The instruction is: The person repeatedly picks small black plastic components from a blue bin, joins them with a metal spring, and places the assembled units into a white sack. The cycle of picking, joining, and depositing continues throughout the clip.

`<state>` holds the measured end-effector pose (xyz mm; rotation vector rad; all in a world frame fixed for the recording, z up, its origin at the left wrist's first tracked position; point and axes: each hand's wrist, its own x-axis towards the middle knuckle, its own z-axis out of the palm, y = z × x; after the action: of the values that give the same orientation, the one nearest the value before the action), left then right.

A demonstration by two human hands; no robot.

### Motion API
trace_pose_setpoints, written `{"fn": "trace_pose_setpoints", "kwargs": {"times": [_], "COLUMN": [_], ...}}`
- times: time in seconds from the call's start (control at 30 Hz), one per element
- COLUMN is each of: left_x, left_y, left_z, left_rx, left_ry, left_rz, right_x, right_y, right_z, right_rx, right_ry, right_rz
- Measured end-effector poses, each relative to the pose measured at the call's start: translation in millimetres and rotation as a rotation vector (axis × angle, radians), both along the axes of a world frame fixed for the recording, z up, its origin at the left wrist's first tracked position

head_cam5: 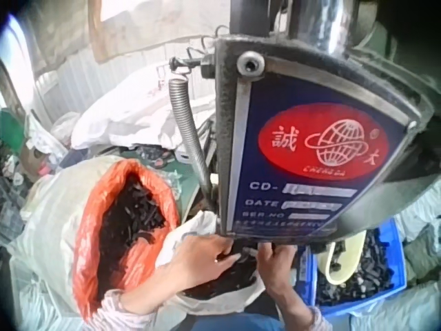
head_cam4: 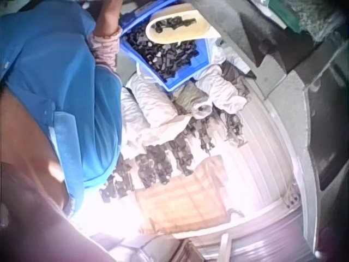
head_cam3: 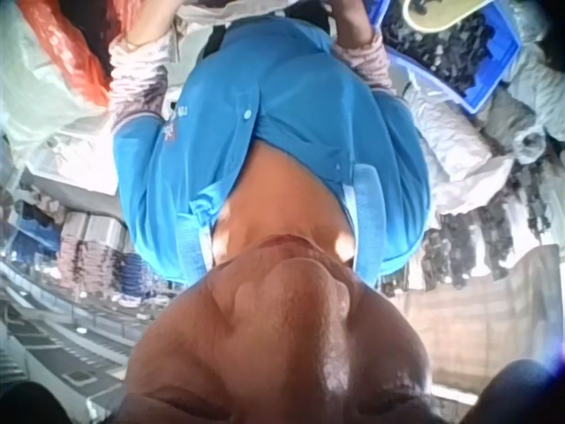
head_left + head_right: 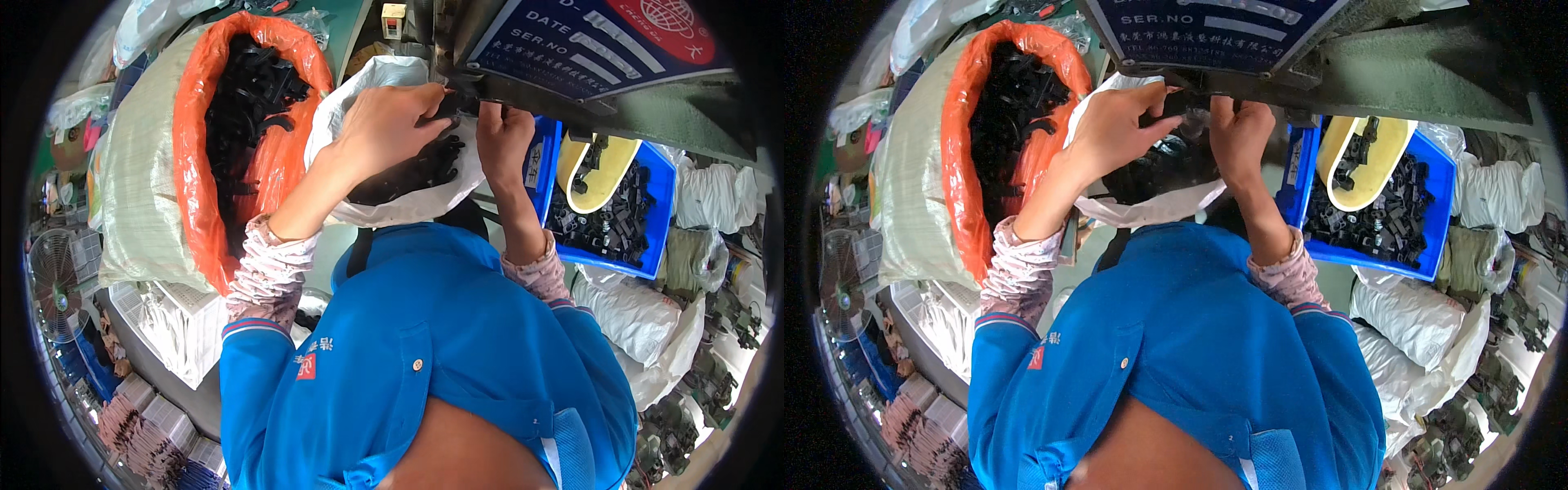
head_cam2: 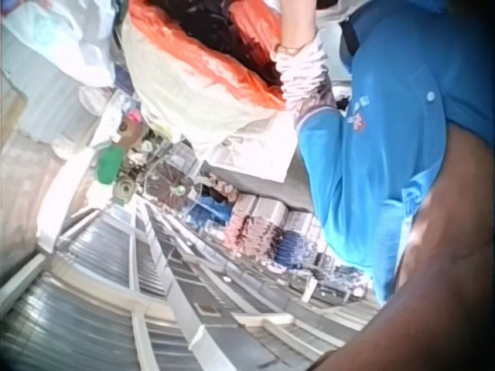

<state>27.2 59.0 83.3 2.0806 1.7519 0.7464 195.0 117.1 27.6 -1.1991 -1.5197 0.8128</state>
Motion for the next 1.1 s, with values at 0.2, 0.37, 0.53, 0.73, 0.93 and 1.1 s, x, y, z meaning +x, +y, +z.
{"fn": "trace_pose_setpoints", "kwargs": {"times": [0.2, 0.37, 0.53, 0.73, 0.93, 1.1], "left_x": [3, 6, 3, 5, 2, 6], "left_y": [-3, -9, -27, -23, -29, -30], "left_z": [-29, -33, -22, -19, -32, -37], "left_rx": [-0.040, 0.157, -0.013, -0.011, 0.027, 0.285], "left_ry": [-0.127, -0.084, -0.256, -0.240, -0.247, -0.284], "left_rz": [0.016, 0.009, 0.117, 0.094, 0.107, 0.011], "right_x": [-2, 1, 34, 21, 27, 56], "right_y": [5, 9, 47, 122, 141, 171], "right_z": [-16, -22, -23, -116, -160, -205], "right_rx": [-0.030, -0.039, -0.657, 0.504, 0.475, 0.510], "right_ry": [-0.150, -0.174, 0.058, -0.764, -0.741, -0.699], "right_rz": [0.001, 0.037, 0.355, 0.408, 0.446, 0.402]}}
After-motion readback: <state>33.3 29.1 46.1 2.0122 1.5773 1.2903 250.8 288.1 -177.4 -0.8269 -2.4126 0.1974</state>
